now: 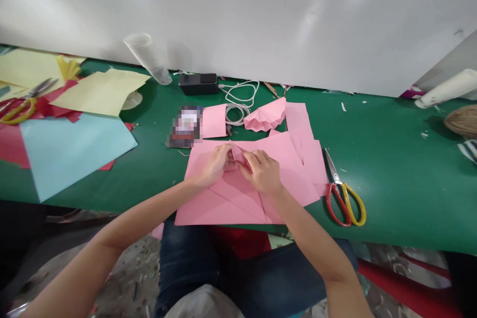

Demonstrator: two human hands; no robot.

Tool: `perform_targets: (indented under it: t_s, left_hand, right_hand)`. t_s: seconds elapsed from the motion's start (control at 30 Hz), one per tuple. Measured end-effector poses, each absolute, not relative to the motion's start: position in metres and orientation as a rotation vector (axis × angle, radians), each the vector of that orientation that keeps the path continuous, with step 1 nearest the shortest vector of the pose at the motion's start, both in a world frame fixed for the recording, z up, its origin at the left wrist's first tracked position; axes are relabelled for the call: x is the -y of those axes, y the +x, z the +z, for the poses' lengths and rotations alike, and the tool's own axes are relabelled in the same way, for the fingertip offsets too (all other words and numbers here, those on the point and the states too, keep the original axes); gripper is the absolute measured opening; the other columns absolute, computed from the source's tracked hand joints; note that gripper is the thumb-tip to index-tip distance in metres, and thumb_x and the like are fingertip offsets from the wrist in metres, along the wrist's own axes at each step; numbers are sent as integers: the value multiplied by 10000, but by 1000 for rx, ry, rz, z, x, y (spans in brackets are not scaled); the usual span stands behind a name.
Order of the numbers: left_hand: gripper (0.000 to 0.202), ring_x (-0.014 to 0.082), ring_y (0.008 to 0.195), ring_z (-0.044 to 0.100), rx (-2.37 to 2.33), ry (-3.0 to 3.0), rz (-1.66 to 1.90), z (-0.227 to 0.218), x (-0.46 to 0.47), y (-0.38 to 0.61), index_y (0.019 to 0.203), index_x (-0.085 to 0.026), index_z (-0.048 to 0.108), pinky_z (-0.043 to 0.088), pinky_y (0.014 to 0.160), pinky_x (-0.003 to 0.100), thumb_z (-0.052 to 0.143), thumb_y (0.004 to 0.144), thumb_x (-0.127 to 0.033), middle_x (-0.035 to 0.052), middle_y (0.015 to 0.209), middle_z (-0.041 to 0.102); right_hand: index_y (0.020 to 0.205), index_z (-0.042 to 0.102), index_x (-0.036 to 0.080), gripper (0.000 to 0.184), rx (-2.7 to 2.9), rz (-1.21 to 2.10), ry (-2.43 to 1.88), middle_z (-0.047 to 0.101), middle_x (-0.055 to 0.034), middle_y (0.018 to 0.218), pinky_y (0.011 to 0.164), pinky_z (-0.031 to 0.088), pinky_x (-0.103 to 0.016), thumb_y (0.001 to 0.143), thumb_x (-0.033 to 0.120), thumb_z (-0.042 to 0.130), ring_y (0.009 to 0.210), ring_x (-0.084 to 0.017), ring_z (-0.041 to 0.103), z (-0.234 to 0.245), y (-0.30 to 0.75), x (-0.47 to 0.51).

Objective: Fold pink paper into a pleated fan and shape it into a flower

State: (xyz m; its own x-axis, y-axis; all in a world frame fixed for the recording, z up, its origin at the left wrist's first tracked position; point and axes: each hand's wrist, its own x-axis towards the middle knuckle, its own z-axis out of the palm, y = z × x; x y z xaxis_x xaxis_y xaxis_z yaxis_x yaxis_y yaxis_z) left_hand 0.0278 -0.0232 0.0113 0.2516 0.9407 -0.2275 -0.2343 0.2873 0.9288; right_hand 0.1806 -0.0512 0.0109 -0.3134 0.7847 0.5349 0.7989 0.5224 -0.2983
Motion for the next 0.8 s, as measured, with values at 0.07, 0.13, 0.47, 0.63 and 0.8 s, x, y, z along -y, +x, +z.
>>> perform_targets:
  t_s: [0.07, 0.13, 0.47, 0.63, 0.8]
  left_hand:
    - [378, 140, 609, 567, -938, 852, 934, 12, 22, 28, 700, -162, 548, 467, 590, 272, 450, 876, -482, 36, 628, 584]
    - [454, 166, 666, 609, -911, 837, 886, 12, 21, 28, 753, -155, 595, 482, 620, 287, 406, 877, -549, 60, 672, 624]
    - [202, 134, 753, 561, -1004, 1161, 905, 18, 24, 26, 917, -188, 643, 448, 730, 260, 475, 818, -244, 5, 776, 618]
    - [133, 116, 693, 511, -973, 1302, 943, 18, 25, 29, 766, -171, 589, 417, 673, 242, 506, 827, -255, -7, 722, 565]
    - [239, 105, 635, 481, -936, 1311, 982, 13, 24, 30, 742, -160, 569, 393, 628, 236, 525, 851, -368, -10, 662, 530]
  right_hand:
    - [913, 636, 186, 183, 2131, -39, -1275, 683, -79, 800, 604, 448, -299, 852, 351, 584, 757, -199, 623, 12, 180, 51]
    - [916, 638, 186, 186, 2130, -42, -1297, 687, -82, 819, 610, 452, -301, 852, 351, 582, 772, -202, 625, 12, 180, 51]
    - [939, 645, 194, 168, 2107, -63, -1378, 716, -57, 876, 624, 430, -269, 867, 196, 493, 785, -170, 645, 13, 181, 51]
    - [860, 629, 201, 135, 2050, 100, -1410, 704, -51, 816, 591, 414, -265, 868, 227, 497, 677, -154, 625, 13, 182, 51]
    - [820, 600, 217, 165, 1894, 375, -1473, 695, -33, 793, 595, 417, -274, 895, 317, 493, 601, -142, 588, 14, 182, 49]
